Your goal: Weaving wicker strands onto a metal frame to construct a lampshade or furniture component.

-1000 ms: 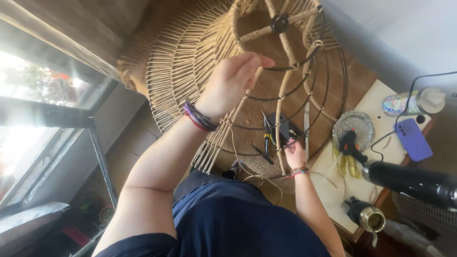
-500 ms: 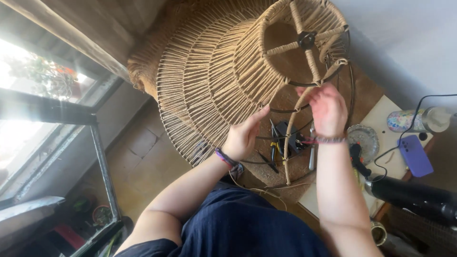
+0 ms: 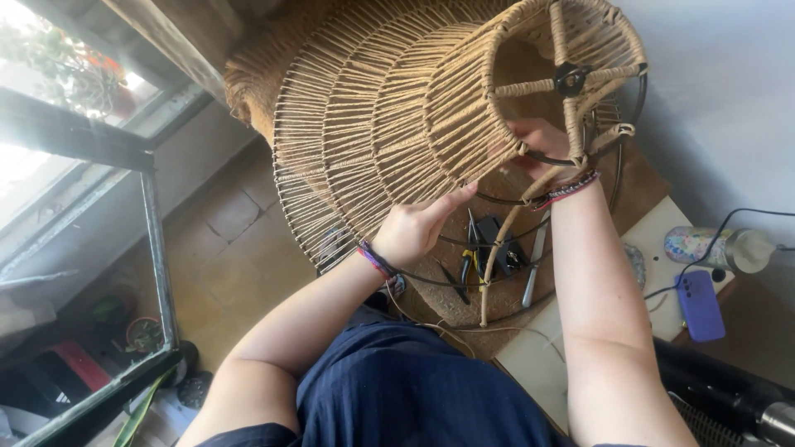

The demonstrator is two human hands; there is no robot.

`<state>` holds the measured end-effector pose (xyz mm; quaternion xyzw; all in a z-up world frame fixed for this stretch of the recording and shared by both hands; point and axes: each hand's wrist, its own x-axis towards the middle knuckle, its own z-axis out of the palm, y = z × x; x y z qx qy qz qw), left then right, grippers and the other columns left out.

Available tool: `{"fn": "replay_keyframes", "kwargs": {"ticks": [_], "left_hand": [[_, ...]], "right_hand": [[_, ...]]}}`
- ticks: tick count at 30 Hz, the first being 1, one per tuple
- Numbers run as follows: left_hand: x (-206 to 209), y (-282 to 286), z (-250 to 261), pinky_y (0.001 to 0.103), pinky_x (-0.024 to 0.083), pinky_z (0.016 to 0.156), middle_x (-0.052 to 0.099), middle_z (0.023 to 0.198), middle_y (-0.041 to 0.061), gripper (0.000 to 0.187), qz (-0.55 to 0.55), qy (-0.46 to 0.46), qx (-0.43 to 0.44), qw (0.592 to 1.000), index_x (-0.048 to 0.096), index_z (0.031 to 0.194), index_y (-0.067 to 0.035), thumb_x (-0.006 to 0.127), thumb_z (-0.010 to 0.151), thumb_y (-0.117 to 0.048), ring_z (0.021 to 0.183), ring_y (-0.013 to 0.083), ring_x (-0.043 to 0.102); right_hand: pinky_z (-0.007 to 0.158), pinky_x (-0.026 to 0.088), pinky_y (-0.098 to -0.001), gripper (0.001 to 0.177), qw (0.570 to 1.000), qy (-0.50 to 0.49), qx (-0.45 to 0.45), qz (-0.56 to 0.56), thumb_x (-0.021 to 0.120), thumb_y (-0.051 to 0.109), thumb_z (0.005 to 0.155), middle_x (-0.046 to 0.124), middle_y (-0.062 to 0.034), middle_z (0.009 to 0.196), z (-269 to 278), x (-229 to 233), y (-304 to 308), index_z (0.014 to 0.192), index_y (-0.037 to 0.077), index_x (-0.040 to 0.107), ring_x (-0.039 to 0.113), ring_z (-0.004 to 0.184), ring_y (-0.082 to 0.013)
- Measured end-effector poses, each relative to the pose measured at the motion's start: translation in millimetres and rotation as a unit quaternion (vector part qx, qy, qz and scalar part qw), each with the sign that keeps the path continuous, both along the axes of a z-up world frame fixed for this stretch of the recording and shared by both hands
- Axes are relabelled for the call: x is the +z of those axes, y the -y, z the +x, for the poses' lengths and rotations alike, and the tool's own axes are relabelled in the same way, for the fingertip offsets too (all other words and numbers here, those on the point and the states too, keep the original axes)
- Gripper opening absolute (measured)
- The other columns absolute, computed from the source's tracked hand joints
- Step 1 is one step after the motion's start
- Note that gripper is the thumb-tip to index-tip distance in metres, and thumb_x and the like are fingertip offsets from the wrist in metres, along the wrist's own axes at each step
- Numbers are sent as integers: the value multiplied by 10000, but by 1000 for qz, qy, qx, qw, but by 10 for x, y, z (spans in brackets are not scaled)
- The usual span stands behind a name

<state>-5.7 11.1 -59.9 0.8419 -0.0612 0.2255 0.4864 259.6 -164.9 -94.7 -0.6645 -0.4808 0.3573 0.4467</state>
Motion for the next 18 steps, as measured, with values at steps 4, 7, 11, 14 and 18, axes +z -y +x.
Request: {"fn": "replay_keyframes", "kwargs": {"ticks": [4,7,11,14,18], "left_hand": [[-130,-27,46,384,611,623,764,894,99,395,114,29,21,993,586,1440,-181,470,1067,-123,729,302,759],[-156,-23,51,392,608,598,741,851,87,413,149,36,27,988,553,1474,-187,432,1082,-144,695,295,748],[13,-6,61,387,591,536,689,761,31,442,189,35,36,981,519,1496,-200,416,1070,-141,618,274,720],[-83,-6,127,381,585,530,641,720,13,493,217,34,60,974,478,1530,-211,405,1053,-113,577,242,704],[-77,61,157,349,566,492,605,699,-21,470,273,36,103,956,505,1495,-204,409,1044,-116,545,208,684]], "right_hand": [[768,554,-423,57,998,-50,-8,32,679,-57,859,610,-131,955,163,-176,-24,882,-10,701,625,872,-244],[773,544,-447,35,987,95,93,91,729,-16,881,603,-95,1037,265,-320,-26,876,18,731,622,942,-214],[827,518,-251,314,925,-364,-106,29,596,-31,883,712,-65,1079,-6,-321,-40,1177,-9,701,629,940,-122],[611,379,-204,683,953,-280,-108,51,788,563,798,695,-64,919,20,-361,9,1148,-19,718,549,736,-80],[893,539,-243,335,918,-371,-137,37,615,-5,853,737,-147,1128,42,-256,-17,1170,-59,708,673,973,-172]]}}
